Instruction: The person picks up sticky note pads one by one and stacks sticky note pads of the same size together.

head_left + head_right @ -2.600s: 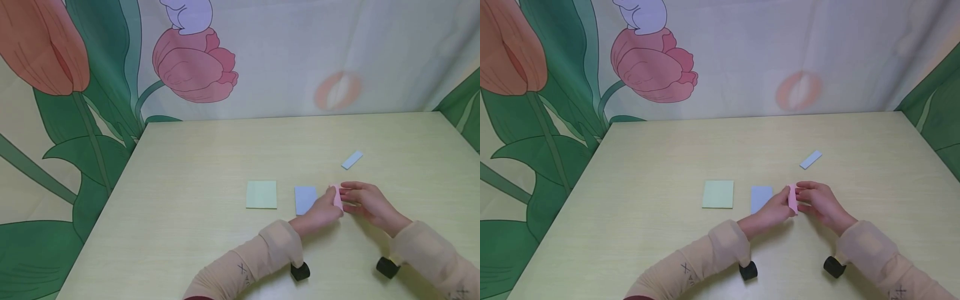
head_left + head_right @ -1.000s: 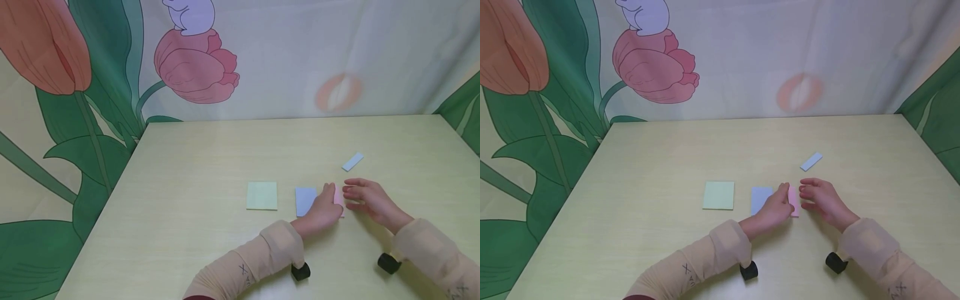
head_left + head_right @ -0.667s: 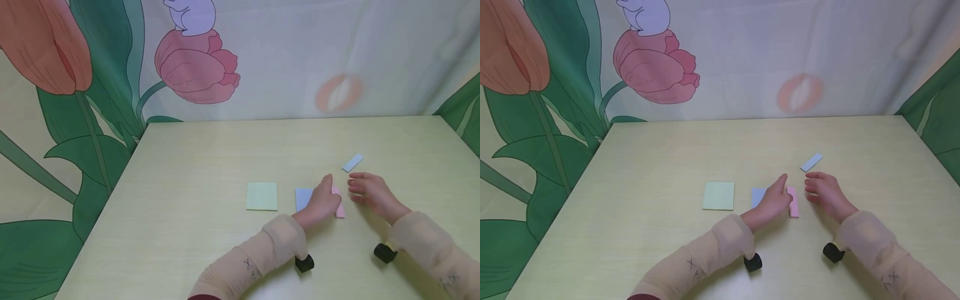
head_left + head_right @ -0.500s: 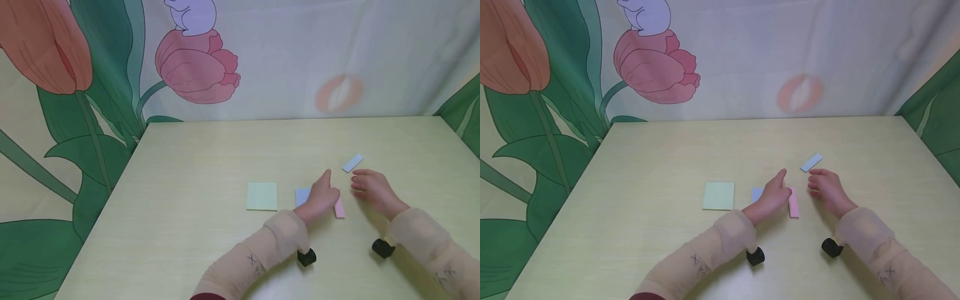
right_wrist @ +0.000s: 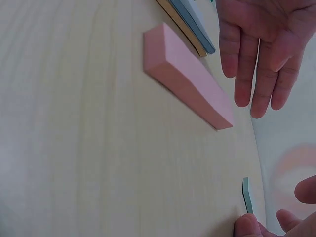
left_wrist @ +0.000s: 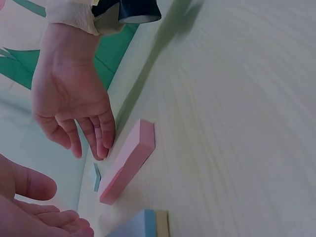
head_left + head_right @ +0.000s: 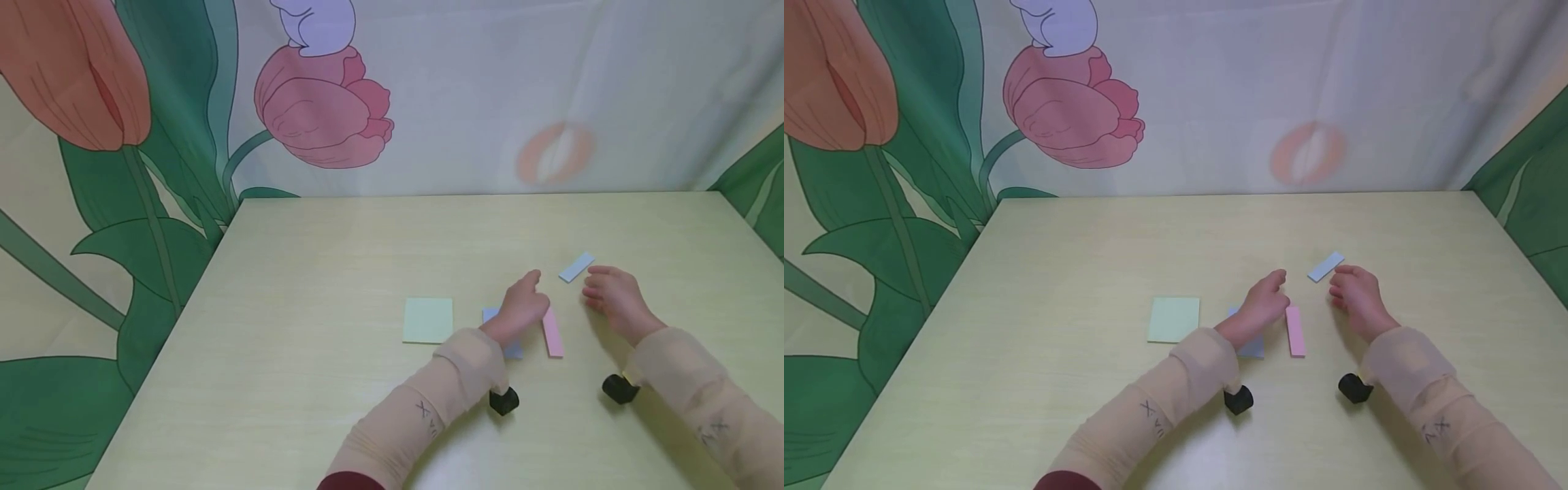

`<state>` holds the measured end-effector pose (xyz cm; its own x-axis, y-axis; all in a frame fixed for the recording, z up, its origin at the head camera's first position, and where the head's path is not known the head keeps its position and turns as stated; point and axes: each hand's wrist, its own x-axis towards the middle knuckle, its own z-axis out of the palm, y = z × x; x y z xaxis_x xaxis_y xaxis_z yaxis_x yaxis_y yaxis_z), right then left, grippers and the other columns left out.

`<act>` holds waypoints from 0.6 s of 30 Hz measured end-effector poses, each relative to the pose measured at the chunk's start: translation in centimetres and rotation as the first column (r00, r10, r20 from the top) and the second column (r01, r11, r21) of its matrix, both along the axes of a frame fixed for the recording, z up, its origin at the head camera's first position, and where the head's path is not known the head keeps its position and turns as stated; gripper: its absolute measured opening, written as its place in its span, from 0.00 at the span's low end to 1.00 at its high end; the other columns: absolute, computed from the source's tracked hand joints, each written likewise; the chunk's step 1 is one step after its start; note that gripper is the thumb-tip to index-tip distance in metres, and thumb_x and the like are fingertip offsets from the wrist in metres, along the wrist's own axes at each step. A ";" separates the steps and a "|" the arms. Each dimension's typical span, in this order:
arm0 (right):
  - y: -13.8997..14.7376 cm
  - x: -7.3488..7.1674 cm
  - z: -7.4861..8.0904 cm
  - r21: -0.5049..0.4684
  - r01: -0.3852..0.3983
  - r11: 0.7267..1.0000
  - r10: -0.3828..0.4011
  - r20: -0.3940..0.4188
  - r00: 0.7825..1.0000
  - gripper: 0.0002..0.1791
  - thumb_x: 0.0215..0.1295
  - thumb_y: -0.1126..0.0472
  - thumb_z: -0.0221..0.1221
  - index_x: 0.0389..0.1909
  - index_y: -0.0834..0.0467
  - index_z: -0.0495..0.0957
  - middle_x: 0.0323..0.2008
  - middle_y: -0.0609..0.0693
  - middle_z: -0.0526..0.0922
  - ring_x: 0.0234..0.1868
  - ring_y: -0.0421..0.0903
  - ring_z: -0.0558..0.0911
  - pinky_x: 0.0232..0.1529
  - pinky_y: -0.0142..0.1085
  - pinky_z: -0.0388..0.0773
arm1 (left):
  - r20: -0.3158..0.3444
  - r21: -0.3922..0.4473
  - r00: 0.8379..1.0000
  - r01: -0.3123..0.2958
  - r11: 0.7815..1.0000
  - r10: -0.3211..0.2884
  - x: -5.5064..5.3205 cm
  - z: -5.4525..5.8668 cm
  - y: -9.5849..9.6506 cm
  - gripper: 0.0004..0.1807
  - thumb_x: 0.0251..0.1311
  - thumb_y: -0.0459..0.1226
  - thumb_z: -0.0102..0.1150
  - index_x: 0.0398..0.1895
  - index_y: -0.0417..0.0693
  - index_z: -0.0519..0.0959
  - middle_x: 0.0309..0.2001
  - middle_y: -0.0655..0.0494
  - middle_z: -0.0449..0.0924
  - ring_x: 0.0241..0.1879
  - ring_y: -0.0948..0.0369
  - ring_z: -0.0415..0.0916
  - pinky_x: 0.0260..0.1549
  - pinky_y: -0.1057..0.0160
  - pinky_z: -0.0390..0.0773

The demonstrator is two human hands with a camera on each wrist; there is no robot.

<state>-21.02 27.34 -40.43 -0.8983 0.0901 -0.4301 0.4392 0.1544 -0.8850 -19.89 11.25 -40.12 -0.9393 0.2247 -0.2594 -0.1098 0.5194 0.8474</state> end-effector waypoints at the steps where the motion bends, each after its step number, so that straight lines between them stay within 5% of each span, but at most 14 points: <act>1: 0.0 -0.1 0.0 -0.007 0.003 1.000 -0.003 -0.004 1.000 0.32 0.63 0.62 0.41 0.66 0.66 0.43 0.44 0.46 0.63 0.36 0.34 0.70 0.41 0.24 0.73 | 0.002 0.002 1.000 -0.001 1.000 0.001 -0.1 0.0 0.0 0.32 0.50 0.29 0.41 0.63 0.50 0.60 0.62 0.58 0.64 0.61 0.60 0.61 0.59 0.65 0.61; 18: 1.0 -2.3 0.1 0.028 0.048 0.998 -0.047 -0.022 0.999 0.33 0.61 0.63 0.41 0.67 0.65 0.42 0.43 0.41 0.62 0.37 0.34 0.68 0.41 0.23 0.72 | 0.057 0.002 0.998 0.004 1.000 -0.004 -1.4 -0.8 0.2 0.31 0.51 0.29 0.40 0.64 0.49 0.58 0.61 0.56 0.64 0.62 0.60 0.59 0.59 0.65 0.60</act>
